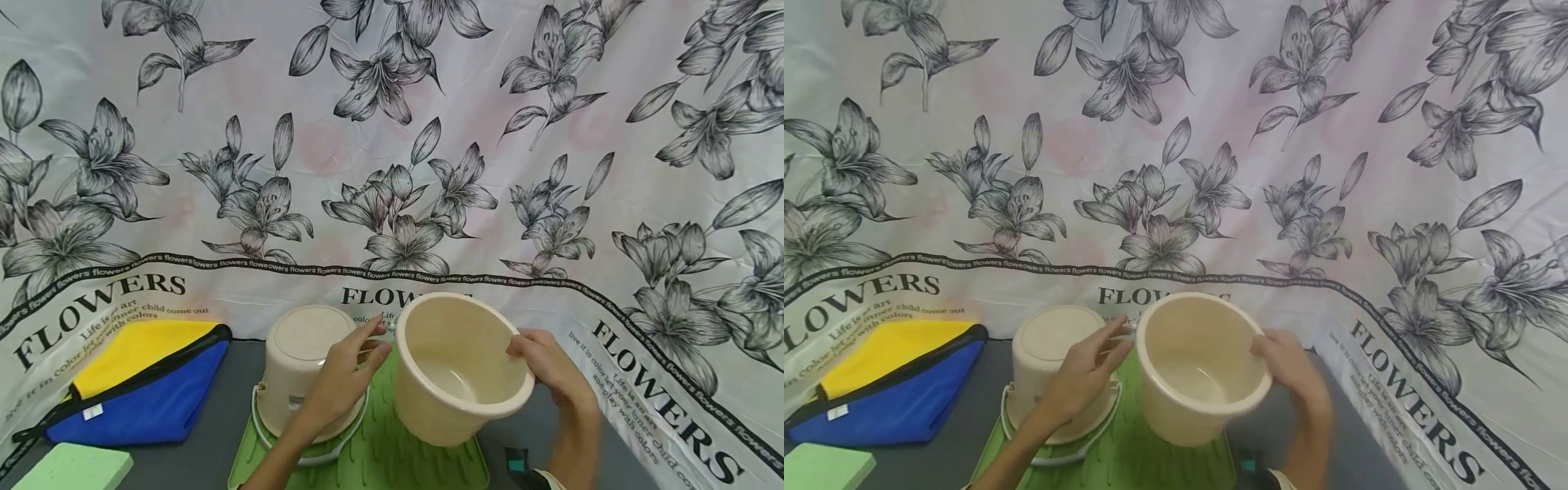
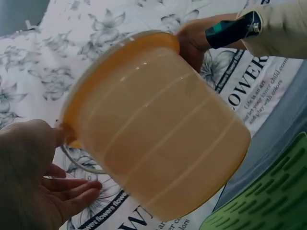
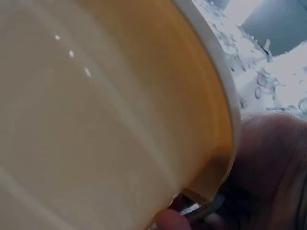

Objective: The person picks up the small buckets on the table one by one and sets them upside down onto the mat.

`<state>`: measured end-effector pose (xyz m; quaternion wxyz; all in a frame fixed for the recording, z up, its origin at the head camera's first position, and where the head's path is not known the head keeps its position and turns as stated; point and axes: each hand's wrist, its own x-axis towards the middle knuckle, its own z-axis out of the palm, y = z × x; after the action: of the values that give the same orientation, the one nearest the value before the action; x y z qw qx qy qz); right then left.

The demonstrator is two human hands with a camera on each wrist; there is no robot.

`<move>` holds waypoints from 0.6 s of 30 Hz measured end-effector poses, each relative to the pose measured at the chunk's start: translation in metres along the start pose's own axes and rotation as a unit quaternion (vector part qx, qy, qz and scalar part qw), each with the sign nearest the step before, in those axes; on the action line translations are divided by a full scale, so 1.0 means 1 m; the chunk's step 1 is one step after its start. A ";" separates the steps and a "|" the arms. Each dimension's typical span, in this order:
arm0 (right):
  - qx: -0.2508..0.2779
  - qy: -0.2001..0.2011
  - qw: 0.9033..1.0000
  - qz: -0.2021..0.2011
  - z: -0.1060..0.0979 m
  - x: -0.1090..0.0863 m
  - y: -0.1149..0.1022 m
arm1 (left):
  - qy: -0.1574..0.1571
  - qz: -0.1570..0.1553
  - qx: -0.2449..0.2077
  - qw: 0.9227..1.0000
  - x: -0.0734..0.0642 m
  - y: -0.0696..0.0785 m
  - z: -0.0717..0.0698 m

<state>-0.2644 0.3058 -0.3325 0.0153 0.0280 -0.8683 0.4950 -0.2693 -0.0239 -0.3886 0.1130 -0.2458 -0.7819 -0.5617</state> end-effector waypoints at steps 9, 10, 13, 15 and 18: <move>0.045 0.024 0.995 -0.084 0.015 0.002 -0.020 | 0.028 -0.060 -0.165 0.984 0.003 0.001 -0.014; 0.046 0.027 0.994 -0.098 0.016 0.002 -0.020 | 0.026 -0.066 -0.180 0.981 0.003 0.002 -0.015; 0.030 0.040 0.989 -0.142 0.017 0.003 -0.021 | 0.016 -0.084 -0.212 0.974 0.003 0.004 -0.017; 0.013 0.043 0.984 -0.175 0.018 0.004 -0.020 | 0.015 -0.097 -0.218 0.971 0.004 0.004 -0.017; 0.006 0.033 0.977 -0.211 0.020 0.004 -0.018 | 0.023 -0.110 -0.199 0.974 0.004 0.005 -0.016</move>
<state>-0.2671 0.2790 -0.3275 0.1481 0.1946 -0.8390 0.4861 -0.2719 -0.0366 -0.3771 0.0177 -0.1630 -0.6739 -0.7204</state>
